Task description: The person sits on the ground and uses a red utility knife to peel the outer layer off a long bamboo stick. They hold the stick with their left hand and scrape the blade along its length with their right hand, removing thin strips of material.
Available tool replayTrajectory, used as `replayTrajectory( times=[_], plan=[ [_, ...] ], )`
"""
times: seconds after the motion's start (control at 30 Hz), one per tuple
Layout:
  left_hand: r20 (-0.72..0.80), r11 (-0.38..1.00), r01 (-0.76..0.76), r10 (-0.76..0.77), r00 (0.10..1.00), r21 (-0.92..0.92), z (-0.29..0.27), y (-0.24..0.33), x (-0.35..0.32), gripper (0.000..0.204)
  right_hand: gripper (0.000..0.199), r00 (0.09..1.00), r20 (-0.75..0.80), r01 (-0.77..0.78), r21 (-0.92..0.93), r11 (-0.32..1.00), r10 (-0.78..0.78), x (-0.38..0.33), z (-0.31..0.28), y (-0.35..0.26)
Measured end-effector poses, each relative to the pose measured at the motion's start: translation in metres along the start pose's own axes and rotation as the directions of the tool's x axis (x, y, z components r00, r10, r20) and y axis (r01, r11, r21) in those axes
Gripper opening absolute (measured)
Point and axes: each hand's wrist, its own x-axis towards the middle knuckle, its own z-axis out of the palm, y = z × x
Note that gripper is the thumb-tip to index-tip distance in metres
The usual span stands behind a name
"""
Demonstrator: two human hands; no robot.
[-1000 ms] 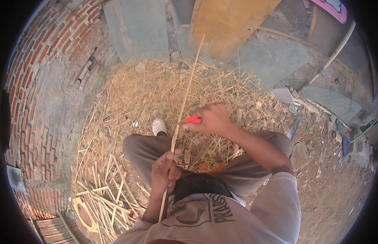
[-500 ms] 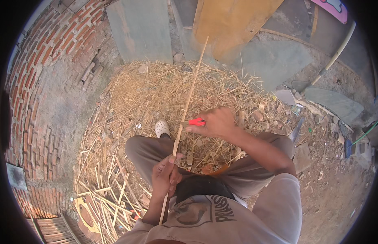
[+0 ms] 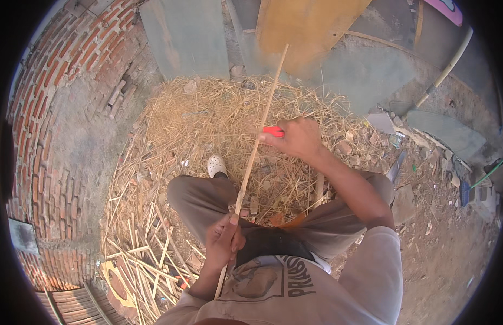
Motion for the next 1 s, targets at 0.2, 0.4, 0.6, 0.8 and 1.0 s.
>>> replayTrajectory(
  times=[0.2,0.4,0.6,0.8,1.0],
  plan=[
    [0.104,0.999,0.008,-0.012,0.995,0.045,0.003,-0.005,-0.016,0.032,0.084,0.935,-0.09,-0.344,0.005,0.939,0.343,0.047,-0.014,0.084],
    [0.158,0.987,0.091,-0.111,0.981,0.133,0.001,-0.004,-0.046,0.031,0.087,0.763,-0.21,-0.602,0.113,0.791,0.611,0.063,-0.03,0.164],
    [0.042,0.997,0.046,-0.049,0.998,0.055,-0.011,-0.008,-0.038,0.03,0.088,0.817,-0.035,-0.568,0.114,0.815,0.575,0.043,-0.027,0.12],
    [-0.041,0.999,-0.045,0.046,0.998,0.007,-0.008,0.002,0.007,0.031,0.069,0.972,0.066,0.216,0.132,0.967,-0.226,-0.028,-0.013,-0.038],
    [-0.072,0.997,-0.075,0.076,0.995,0.008,0.009,0.019,0.011,0.032,0.068,0.941,0.003,0.336,0.145,0.931,-0.34,-0.035,-0.015,-0.044]
  ],
)
